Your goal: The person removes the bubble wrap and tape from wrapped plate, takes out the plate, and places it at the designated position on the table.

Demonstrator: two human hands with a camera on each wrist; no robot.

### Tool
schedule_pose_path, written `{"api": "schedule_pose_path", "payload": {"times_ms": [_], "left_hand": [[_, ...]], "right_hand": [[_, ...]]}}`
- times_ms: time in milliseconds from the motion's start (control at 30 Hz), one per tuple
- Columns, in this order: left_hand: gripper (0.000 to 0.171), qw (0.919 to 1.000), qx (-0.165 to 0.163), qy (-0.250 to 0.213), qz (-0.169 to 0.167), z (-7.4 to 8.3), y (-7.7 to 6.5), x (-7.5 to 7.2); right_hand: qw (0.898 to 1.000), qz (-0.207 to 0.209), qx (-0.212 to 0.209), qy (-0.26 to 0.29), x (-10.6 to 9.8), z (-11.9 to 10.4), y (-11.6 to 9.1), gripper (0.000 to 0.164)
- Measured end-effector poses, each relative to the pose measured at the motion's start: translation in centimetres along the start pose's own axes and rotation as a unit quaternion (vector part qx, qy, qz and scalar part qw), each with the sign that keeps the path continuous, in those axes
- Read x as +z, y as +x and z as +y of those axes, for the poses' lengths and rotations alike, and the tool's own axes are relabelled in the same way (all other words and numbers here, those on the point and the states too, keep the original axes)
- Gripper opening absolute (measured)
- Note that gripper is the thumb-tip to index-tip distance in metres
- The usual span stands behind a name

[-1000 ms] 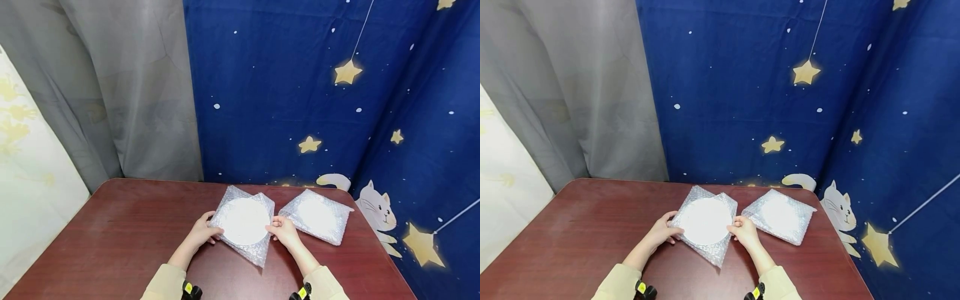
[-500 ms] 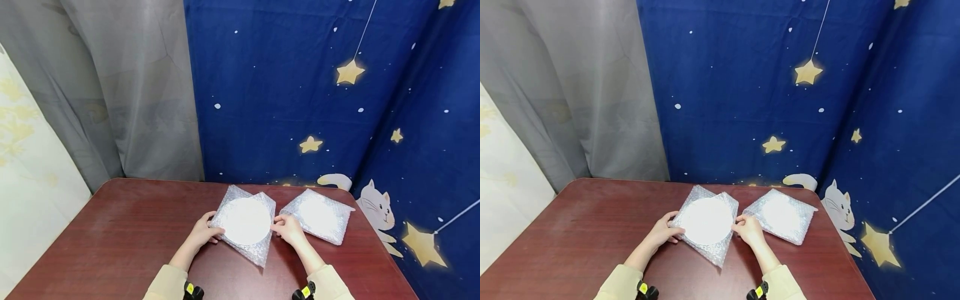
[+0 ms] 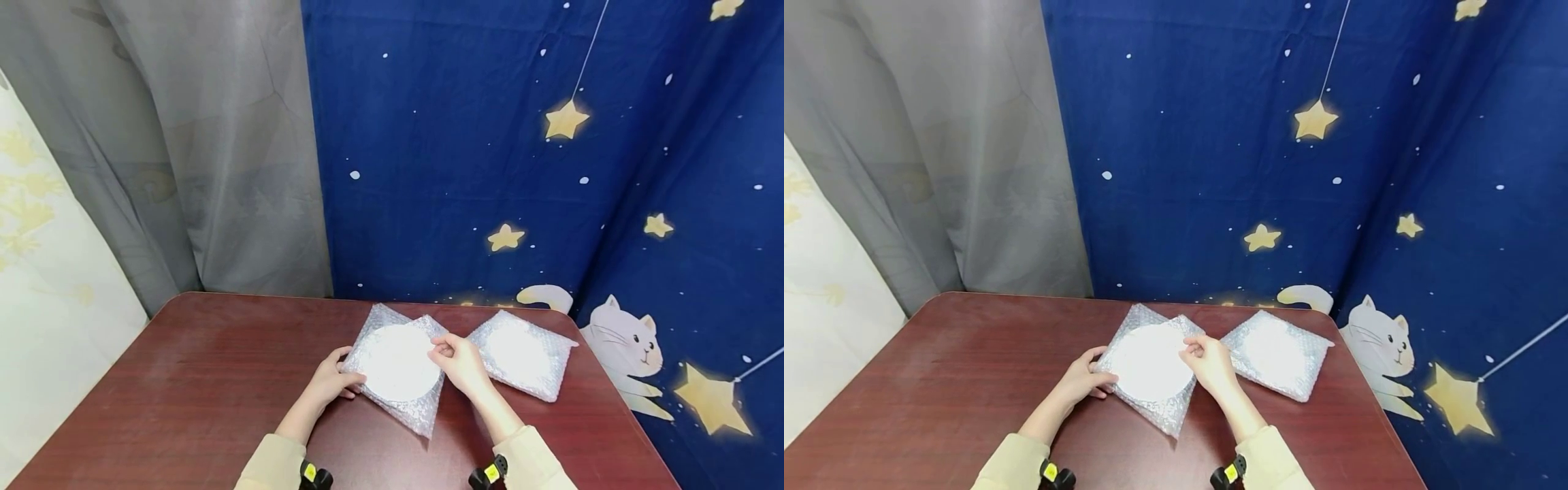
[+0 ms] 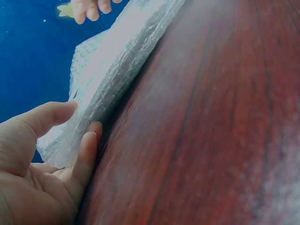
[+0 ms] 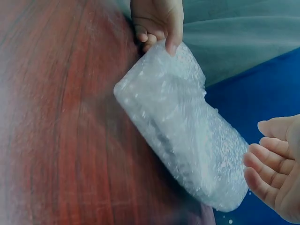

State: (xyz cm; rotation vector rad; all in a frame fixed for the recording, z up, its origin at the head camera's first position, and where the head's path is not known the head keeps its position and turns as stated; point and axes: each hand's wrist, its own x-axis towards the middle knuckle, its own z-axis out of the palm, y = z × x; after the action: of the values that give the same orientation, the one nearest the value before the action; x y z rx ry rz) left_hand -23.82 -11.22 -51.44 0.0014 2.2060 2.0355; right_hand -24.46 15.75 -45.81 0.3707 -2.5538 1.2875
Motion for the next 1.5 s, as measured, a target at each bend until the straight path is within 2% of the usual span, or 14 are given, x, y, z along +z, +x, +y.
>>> {"api": "schedule_pose_path", "payload": {"times_ms": [233,367,533,700,800,967,1267,1500], "left_hand": [[0.076,1.0000,0.004,-0.001,-0.002,0.0,-0.1,0.0],[0.076,1.0000,0.005,-0.001,-0.002,0.0,-0.2,0.0],[0.076,1.0000,0.003,-0.006,-0.003,0.1,-0.3,-0.1],[0.075,1.0000,-0.001,-0.006,0.000,0.0,-0.2,0.0],[0.076,1.0000,-0.003,-0.004,0.003,0.0,-0.2,0.0],[0.076,1.0000,-0.003,-0.004,0.004,0.0,-0.3,0.1],[0.075,1.0000,-0.001,-0.010,0.001,-0.3,-0.1,0.0],[0.075,1.0000,0.001,-0.010,0.000,-0.3,0.1,-0.1]], "right_hand": [[1.000,-0.001,-0.014,-0.001,0.8,-1.5,0.6,0.020],[0.999,-0.006,-0.040,-0.002,1.3,-2.4,1.1,0.020],[0.998,-0.031,-0.061,-0.005,1.9,-3.2,1.7,0.025],[0.997,-0.067,-0.045,0.001,2.7,-3.5,2.2,0.031],[0.996,-0.087,-0.034,0.014,3.3,-3.4,2.5,0.035],[0.995,-0.096,-0.033,0.022,4.3,-3.2,2.9,0.036],[0.993,-0.117,-0.023,0.005,5.7,-2.4,3.6,0.038],[0.992,-0.122,-0.036,-0.013,6.5,-1.9,3.9,0.040]]}}
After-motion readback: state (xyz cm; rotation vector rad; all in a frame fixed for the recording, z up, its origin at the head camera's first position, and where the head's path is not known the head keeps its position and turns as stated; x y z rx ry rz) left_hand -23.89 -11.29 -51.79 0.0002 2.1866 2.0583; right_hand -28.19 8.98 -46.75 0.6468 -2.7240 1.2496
